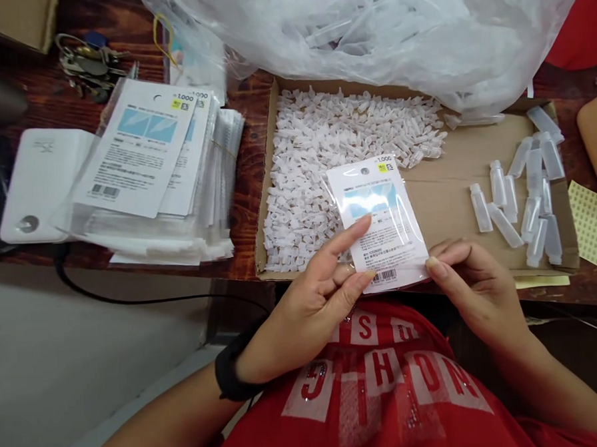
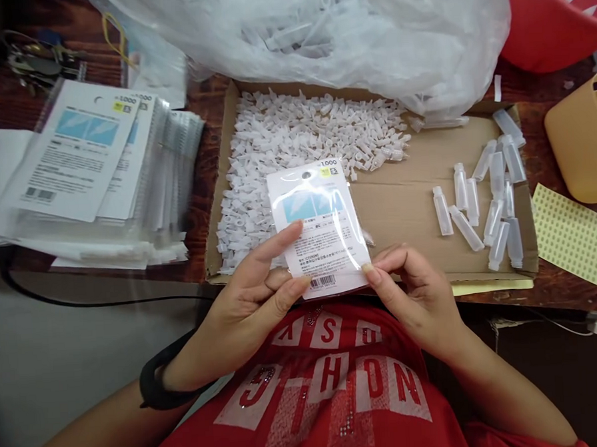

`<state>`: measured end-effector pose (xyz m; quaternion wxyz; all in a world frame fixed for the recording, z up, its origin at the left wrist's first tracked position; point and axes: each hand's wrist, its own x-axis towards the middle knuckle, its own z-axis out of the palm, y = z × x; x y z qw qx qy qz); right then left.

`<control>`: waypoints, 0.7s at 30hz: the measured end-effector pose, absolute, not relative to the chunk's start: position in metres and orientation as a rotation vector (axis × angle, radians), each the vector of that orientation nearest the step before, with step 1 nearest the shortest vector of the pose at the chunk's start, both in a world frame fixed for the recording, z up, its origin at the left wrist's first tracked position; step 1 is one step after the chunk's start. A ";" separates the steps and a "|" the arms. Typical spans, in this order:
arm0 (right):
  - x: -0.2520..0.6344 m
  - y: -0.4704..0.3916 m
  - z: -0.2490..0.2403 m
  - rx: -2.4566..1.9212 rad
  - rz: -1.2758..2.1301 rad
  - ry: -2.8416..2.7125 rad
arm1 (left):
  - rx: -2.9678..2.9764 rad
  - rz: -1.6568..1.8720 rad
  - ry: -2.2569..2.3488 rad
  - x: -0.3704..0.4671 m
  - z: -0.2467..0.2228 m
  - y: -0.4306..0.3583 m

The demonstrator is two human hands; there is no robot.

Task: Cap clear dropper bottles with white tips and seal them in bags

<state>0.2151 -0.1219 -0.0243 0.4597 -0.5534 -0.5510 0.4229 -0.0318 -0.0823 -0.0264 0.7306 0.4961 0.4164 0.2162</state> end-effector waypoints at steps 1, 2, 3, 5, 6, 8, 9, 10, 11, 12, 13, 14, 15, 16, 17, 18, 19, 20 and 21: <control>0.214 -0.122 -0.025 -1.362 1.054 -1.339 | 1.141 0.484 0.911 -0.033 -0.028 -0.084; 0.214 -0.123 -0.026 -1.359 1.060 -1.321 | 1.194 0.496 0.906 -0.035 -0.029 -0.086; 0.213 -0.123 -0.027 -1.353 1.064 -1.304 | 1.257 0.511 0.898 -0.036 -0.031 -0.088; 0.212 -0.124 -0.028 -1.348 1.079 -1.271 | 1.430 0.585 0.859 -0.039 -0.037 -0.090; 0.211 -0.125 -0.028 -1.351 1.092 -1.256 | 1.535 0.636 0.827 -0.040 -0.041 -0.090; 0.210 -0.126 -0.029 -1.373 1.126 -1.232 | 1.756 0.774 0.707 -0.040 -0.048 -0.090; 0.209 -0.127 -0.029 -1.390 1.139 -1.228 | 1.852 0.847 0.636 -0.039 -0.051 -0.090; 0.208 -0.129 -0.029 -1.404 1.138 -1.233 | 1.925 0.913 0.581 -0.038 -0.054 -0.090; 0.208 -0.130 -0.029 -1.418 1.120 -1.253 | 1.971 0.967 0.556 -0.037 -0.056 -0.092; 0.207 -0.131 -0.029 -1.428 1.077 -1.289 | 1.989 1.002 0.569 -0.036 -0.057 -0.094; 0.207 -0.132 -0.030 -1.433 1.010 -1.343 | 1.967 1.011 0.616 -0.035 -0.058 -0.097; 0.208 -0.133 -0.030 -1.428 0.924 -1.414 | 1.910 0.989 0.675 -0.034 -0.058 -0.100; 0.209 -0.134 -0.030 -1.411 0.824 -1.500 | 1.824 0.953 0.721 -0.034 -0.058 -0.102; 0.211 -0.133 -0.030 -1.385 0.716 -1.592 | 1.719 0.910 0.758 -0.034 -0.057 -0.102; 0.213 -0.132 -0.030 -1.352 0.609 -1.685 | 1.617 0.873 0.786 -0.036 -0.055 -0.099; 0.217 -0.131 -0.029 -1.312 0.514 -1.776 | 1.537 0.862 0.818 -0.038 -0.053 -0.093; 0.221 -0.129 -0.027 -1.268 0.437 -1.865 | 1.506 0.896 0.845 -0.041 -0.048 -0.084; 0.226 -0.127 -0.025 -1.219 0.385 -1.954 | 1.522 0.981 0.872 -0.044 -0.040 -0.072; 0.230 -0.125 -0.021 -1.169 0.355 -2.043 | 1.560 1.075 0.927 -0.046 -0.029 -0.058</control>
